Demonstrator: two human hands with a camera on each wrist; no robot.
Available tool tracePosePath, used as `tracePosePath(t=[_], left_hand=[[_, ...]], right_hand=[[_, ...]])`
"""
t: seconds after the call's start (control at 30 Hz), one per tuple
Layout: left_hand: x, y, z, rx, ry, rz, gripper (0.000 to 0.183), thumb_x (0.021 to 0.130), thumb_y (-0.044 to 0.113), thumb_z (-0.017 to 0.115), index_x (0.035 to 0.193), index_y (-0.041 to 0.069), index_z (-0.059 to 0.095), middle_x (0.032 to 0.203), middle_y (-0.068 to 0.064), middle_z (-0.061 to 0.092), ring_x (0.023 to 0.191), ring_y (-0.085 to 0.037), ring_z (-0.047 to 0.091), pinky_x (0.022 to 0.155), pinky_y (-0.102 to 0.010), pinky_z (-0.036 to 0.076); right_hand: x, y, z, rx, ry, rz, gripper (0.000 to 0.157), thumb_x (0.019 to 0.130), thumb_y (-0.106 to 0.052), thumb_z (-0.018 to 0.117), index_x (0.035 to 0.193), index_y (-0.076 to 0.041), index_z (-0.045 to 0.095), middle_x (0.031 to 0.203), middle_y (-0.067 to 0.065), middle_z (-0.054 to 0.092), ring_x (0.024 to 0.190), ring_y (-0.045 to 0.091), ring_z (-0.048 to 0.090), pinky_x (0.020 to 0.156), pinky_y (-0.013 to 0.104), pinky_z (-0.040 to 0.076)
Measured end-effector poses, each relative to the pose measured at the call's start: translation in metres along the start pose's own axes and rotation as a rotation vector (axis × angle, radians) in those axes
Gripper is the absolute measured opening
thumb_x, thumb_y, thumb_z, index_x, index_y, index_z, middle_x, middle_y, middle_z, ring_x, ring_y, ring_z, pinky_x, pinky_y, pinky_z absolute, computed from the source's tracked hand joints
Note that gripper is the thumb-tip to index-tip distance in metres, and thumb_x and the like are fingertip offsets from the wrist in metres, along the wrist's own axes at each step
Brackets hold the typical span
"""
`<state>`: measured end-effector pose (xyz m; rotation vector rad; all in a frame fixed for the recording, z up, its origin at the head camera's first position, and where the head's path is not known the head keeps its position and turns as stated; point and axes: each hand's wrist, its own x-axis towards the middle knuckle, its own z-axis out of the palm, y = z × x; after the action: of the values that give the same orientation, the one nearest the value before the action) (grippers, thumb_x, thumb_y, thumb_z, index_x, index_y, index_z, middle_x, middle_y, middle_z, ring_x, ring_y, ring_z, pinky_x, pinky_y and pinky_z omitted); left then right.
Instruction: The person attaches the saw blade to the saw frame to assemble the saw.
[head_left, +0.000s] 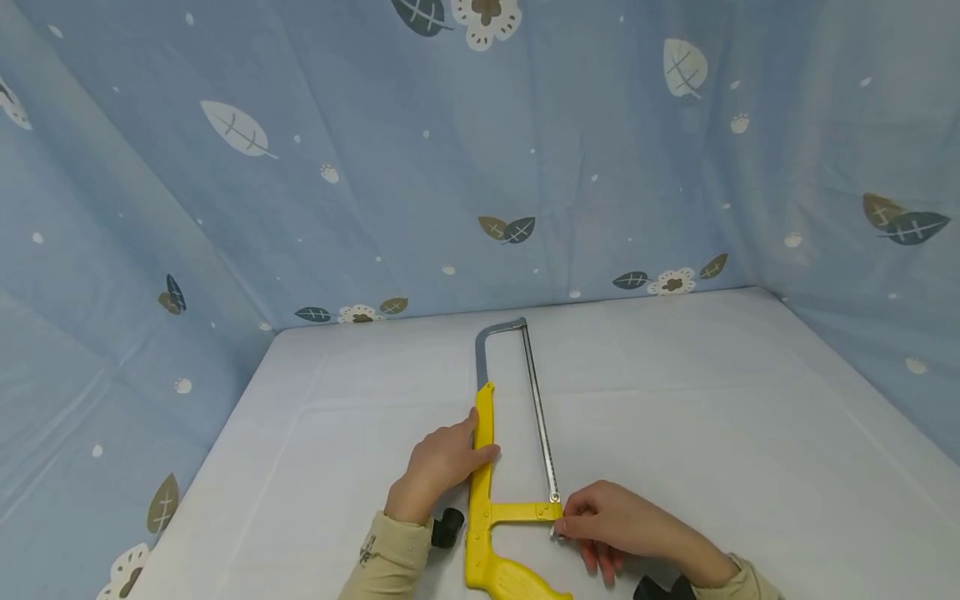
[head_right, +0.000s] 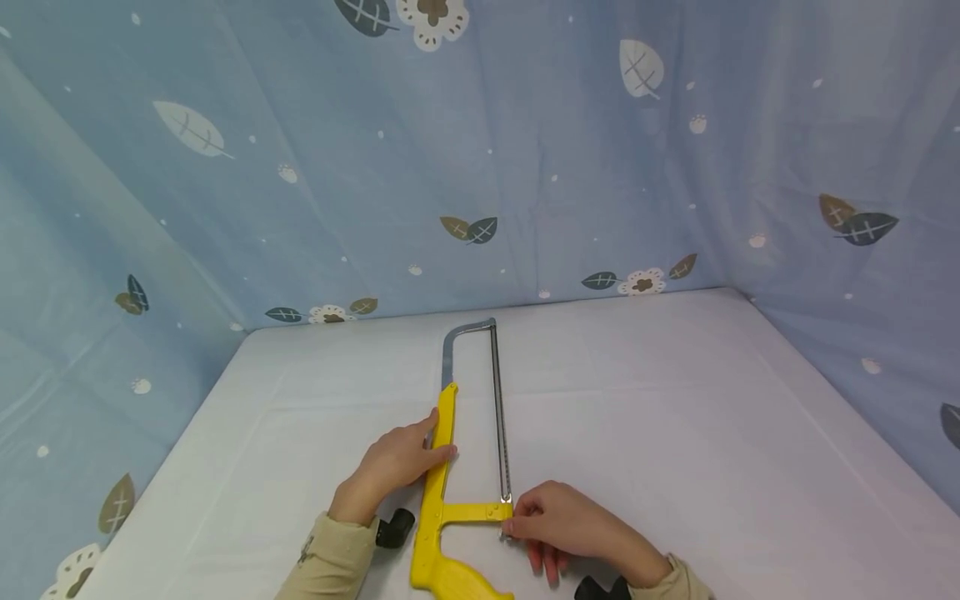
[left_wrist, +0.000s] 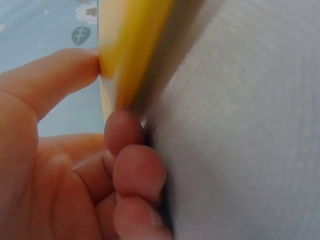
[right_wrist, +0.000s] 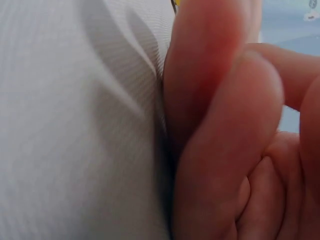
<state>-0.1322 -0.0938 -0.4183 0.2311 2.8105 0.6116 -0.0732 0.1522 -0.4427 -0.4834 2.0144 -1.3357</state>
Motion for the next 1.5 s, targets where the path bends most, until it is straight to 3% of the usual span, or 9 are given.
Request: tracePosePath(t=[0.5, 1.1, 1.3, 1.5], left_hand=[[-0.0007, 0.0017, -0.0021, 0.005, 0.007, -0.004, 0.074, 0.082, 0.047, 0.057, 0.14, 0.009, 0.03, 0.099, -0.007, 0.061, 0.066, -0.015, 0.049, 0.054, -0.029, 0.037], [-0.0006, -0.0003, 0.0006, -0.009, 0.01, 0.017, 0.073, 0.083, 0.045, 0.056, 0.14, 0.007, 0.03, 0.104, -0.01, 0.06, 0.067, -0.016, 0.048, 0.056, -0.031, 0.037], [0.0006, -0.0015, 0.0013, -0.005, 0.018, 0.018, 0.073, 0.083, 0.045, 0.057, 0.139, 0.007, 0.031, 0.095, -0.007, 0.06, 0.063, -0.016, 0.047, 0.052, -0.03, 0.036], [0.0001, -0.002, 0.0008, 0.003, 0.022, 0.021, 0.073, 0.083, 0.045, 0.057, 0.139, 0.007, 0.031, 0.105, -0.009, 0.06, 0.068, -0.015, 0.049, 0.055, -0.03, 0.037]], right_hand=[[0.0012, -0.0002, -0.0022, 0.007, 0.036, -0.009, 0.029, 0.082, -0.036, 0.062, 0.078, -0.008, 0.055, 0.05, 0.004, 0.057, 0.034, 0.012, 0.05, 0.033, 0.024, 0.038], [-0.0009, -0.0041, 0.0026, 0.003, 0.049, 0.068, 0.035, 0.083, -0.042, 0.059, 0.073, -0.008, 0.062, 0.054, 0.004, 0.059, 0.035, 0.008, 0.048, 0.034, 0.02, 0.035], [-0.0006, -0.0026, 0.0032, -0.012, 0.045, 0.049, 0.035, 0.083, -0.042, 0.058, 0.072, -0.009, 0.062, 0.053, 0.004, 0.058, 0.035, 0.009, 0.047, 0.034, 0.02, 0.035], [0.0001, -0.0017, 0.0034, -0.029, 0.042, 0.031, 0.034, 0.084, -0.042, 0.057, 0.072, -0.01, 0.061, 0.051, 0.003, 0.057, 0.034, 0.009, 0.047, 0.034, 0.021, 0.035]])
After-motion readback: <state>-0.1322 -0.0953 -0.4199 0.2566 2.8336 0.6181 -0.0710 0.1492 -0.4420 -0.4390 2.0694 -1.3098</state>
